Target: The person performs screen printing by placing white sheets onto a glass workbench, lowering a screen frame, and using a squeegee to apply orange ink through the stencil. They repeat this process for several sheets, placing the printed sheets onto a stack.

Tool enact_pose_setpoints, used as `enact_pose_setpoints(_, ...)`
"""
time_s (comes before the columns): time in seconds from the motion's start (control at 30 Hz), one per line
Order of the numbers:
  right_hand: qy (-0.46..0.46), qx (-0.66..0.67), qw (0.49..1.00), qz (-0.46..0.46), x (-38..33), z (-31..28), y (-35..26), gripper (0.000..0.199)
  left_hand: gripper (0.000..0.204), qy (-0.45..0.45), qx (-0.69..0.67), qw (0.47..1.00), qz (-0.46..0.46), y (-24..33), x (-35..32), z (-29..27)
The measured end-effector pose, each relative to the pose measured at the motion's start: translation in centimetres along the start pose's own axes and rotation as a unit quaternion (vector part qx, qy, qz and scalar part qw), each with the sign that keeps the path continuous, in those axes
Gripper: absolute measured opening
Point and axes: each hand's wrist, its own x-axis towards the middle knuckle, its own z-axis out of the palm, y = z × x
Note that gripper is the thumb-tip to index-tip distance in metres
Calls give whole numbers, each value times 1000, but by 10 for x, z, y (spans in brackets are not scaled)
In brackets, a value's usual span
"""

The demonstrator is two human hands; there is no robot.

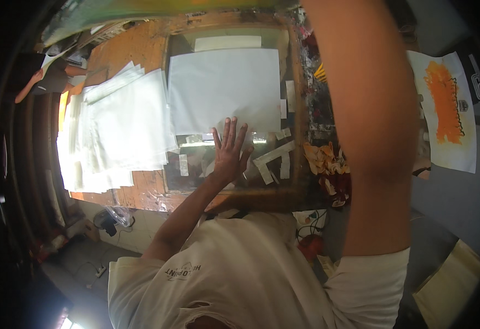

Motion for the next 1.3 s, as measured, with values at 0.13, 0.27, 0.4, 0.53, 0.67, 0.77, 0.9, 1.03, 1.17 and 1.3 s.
enact_pose_setpoints(0.13,-104,193,967,126,-66,-11,-78,28,66,88,-213,967,-110,12,4,-102)
enact_pose_setpoints(0.27,25,63,988,139,-201,78,-168,50,66,243,-721,637,-126,27,-36,-153)
enact_pose_setpoints(0.4,-60,11,986,153,-272,159,-200,69,56,128,-762,492,-401,24,-58,-133)
enact_pose_setpoints(0.53,-53,17,986,154,-291,223,-200,73,47,104,-731,464,-490,-16,-65,-76)
enact_pose_setpoints(0.67,-61,46,983,167,-302,225,-205,76,49,106,-725,463,-499,-21,-68,-67)
enact_pose_setpoints(0.77,-73,36,986,144,-313,224,-216,77,60,119,-714,446,-526,-18,-73,-62)
enact_pose_setpoints(0.9,-47,16,987,154,-303,241,-203,78,80,100,-722,462,-505,-16,-67,-68)
enact_pose_setpoints(1.03,-22,29,986,160,-262,264,-159,76,80,104,-717,450,-522,-13,-61,-77)
enact_pose_setpoints(1.17,1,-2,986,166,-212,304,-96,76,62,128,-698,452,-540,-9,-57,-75)
enact_pose_setpoints(1.3,3,-28,985,171,-165,341,-31,78,50,130,-701,429,-555,-11,-55,-74)
